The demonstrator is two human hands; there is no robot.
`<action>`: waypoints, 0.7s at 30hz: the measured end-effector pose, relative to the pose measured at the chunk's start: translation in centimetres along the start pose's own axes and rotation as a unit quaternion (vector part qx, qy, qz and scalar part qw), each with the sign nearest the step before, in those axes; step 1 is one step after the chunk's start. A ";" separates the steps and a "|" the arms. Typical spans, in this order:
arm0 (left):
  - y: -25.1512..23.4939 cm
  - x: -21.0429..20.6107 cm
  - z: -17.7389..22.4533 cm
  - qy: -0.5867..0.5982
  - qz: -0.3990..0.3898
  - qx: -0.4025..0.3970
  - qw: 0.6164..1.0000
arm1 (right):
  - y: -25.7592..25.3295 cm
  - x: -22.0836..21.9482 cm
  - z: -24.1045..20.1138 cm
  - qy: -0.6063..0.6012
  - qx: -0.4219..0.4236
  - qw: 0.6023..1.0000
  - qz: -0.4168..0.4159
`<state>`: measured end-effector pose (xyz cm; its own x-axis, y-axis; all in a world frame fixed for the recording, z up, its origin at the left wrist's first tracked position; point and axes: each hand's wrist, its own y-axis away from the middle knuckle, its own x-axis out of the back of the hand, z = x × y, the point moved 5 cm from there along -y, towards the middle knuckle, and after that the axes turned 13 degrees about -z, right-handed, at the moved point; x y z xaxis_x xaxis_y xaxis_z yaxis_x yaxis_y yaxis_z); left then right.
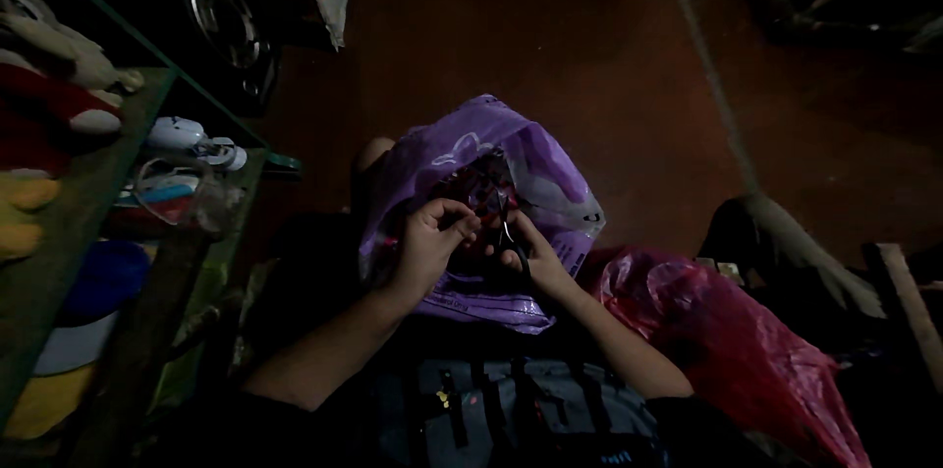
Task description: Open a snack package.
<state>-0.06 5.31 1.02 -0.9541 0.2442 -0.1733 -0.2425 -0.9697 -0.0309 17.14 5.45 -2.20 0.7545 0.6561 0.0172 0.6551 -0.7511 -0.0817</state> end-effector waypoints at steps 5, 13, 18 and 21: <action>-0.1 0.0 -0.1 -0.026 -0.010 -0.022 0.999 | 0.0 0.1 0.2 0.001 -0.008 1.000 -0.001; -0.2 0.4 0.0 -0.059 0.020 -0.049 0.997 | 0.0 -0.1 -0.2 0.032 -0.021 0.999 -0.018; -0.2 0.4 0.0 -0.017 0.025 -0.055 0.998 | -0.1 -0.4 -0.4 0.052 -0.016 0.997 -0.048; -0.1 0.4 -0.1 -0.007 0.026 -0.051 0.998 | -0.2 -0.5 -0.5 0.090 -0.026 0.993 -0.073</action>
<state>-0.43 5.56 0.90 -0.9676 0.1932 -0.1625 -0.1745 -0.9770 -0.1227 16.68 5.27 -1.73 0.6427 0.7388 0.2029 0.7562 -0.6541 -0.0138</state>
